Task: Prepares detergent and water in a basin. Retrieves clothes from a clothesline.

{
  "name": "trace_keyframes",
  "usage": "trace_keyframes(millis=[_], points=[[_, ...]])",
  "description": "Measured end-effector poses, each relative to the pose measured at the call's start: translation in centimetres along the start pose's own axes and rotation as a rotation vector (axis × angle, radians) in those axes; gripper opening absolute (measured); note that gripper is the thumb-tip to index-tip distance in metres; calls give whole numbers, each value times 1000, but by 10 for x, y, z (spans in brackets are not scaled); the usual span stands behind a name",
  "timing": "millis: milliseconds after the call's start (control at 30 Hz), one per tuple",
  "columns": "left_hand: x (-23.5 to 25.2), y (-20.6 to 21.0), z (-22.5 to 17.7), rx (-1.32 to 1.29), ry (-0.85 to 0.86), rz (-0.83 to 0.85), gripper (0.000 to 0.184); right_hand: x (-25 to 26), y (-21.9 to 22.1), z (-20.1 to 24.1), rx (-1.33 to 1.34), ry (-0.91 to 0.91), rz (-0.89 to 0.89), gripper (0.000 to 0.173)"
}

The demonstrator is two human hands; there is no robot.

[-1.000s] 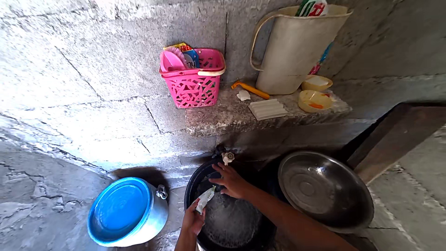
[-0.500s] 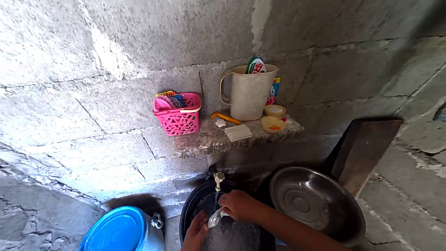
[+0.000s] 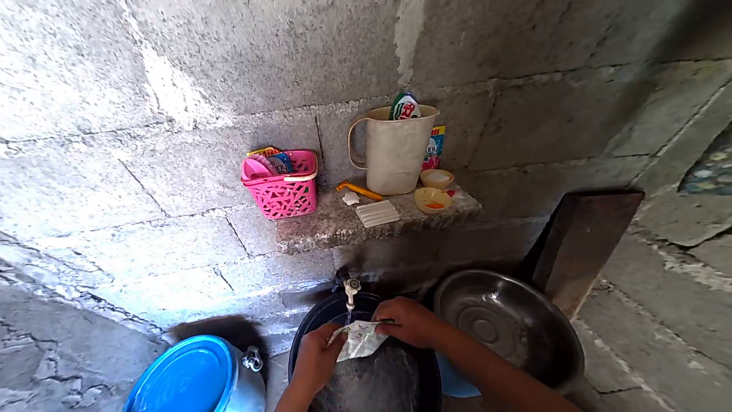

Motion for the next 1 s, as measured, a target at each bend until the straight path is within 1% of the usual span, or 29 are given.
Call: trace_keyframes(millis=[67, 167, 200, 267, 333, 400, 467, 533, 600, 667, 733, 833, 933, 1000], points=[[3, 1, -3, -22, 32, 22, 27, -4, -5, 5, -39, -20, -31, 25], [8, 8, -12, 13, 121, 74, 37, -7, -6, 15, -150, -40, -5, 25], [10, 12, -16, 66, 142, 103, 37, -8, -5, 17, -175, -51, -8, 24], [15, 17, -25, 193, 171, 157, 30, -10, -5, 19, -189, -69, -28, 24], [19, 17, -35, 251, 192, 196, 26, -16, -8, 19, -151, -104, -64, 24], [21, 10, -49, 228, 235, 255, 25, -22, -12, 15, -72, -150, -132, 23], [21, 1, -62, 171, 313, 297, 23, -29, -15, 11, 3, -165, -273, 25], [25, -9, -76, 103, 395, 318, 21, -37, -21, 7, 31, -117, -433, 40], [30, -22, -91, -7, 464, 305, 16, -45, -26, -2, 22, -99, -609, 54], [36, -37, -111, -122, 521, 246, 13, -60, -26, -11, 54, -77, -704, 60], [43, -56, -134, -205, 587, 187, 13, -79, -21, -20, 81, -37, -723, 60], [59, -86, -169, -257, 706, 107, 13, -110, -3, -39, 104, 42, -685, 55], [79, -103, -203, -265, 735, -5, 7, -144, 11, -50, 180, 162, -641, 50], [93, -109, -228, -239, 766, -18, 8, -166, 20, -57, 213, 226, -644, 48]])
Point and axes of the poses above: each hand's wrist, its own x-axis towards the middle knuckle, its own y-axis out of the palm, z = x × y, the point moved 2 cm from there along x, towards the middle knuckle, and after that the axes turned 1 degree about -x, right-handed, at the moved point
